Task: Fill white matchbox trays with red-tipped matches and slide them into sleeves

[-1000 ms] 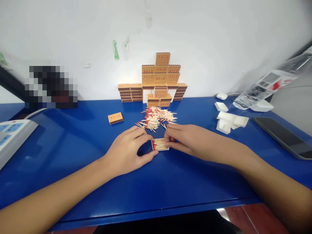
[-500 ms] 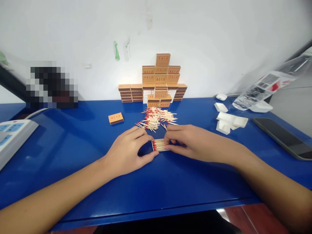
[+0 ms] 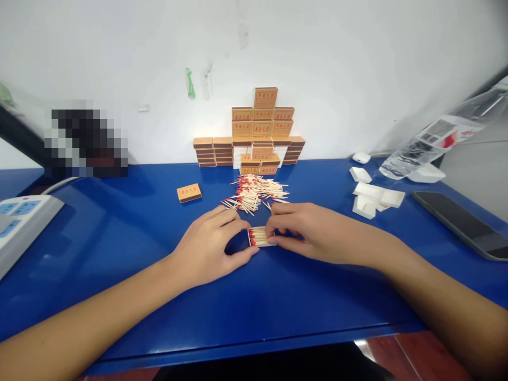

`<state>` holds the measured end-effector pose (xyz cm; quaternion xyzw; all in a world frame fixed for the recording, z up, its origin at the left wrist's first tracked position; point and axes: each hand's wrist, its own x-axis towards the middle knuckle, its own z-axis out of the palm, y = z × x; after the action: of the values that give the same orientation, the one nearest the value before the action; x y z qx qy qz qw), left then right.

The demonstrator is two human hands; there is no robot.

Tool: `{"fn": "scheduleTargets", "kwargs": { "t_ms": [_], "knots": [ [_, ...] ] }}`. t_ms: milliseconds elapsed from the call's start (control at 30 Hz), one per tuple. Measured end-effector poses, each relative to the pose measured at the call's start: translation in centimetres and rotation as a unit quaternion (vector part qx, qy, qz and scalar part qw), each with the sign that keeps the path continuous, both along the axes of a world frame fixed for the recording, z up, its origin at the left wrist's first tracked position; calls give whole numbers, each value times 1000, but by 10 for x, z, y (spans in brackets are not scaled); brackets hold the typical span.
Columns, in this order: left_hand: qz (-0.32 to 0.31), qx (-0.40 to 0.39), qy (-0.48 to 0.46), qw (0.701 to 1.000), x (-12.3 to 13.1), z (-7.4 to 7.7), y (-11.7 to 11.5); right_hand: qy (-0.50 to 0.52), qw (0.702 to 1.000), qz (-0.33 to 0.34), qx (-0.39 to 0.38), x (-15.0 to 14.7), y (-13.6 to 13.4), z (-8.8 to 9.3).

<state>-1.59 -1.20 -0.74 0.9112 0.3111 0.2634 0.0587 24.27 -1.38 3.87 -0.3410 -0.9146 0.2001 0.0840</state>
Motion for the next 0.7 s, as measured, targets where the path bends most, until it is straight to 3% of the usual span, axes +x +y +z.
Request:
{"fn": "scheduleTargets", "kwargs": {
  "t_ms": [133, 267, 367, 567, 700],
  "knots": [
    [3, -2, 0, 1000, 0, -1, 0, 28, 999, -15, 12, 3, 2, 3],
    [1, -3, -10, 1000, 0, -1, 0, 56, 981, -157, 99, 11, 17, -1],
    [1, -2, -9, 1000, -1, 0, -1, 35, 968, -223, 106, 14, 28, -11],
    [1, -1, -6, 1000, 0, -1, -1, 26, 961, -265, 78, -2, 30, -31],
    [3, -1, -7, 1000, 0, -1, -1, -2, 964, -259, 65, -3, 30, -34]
  ]
}}
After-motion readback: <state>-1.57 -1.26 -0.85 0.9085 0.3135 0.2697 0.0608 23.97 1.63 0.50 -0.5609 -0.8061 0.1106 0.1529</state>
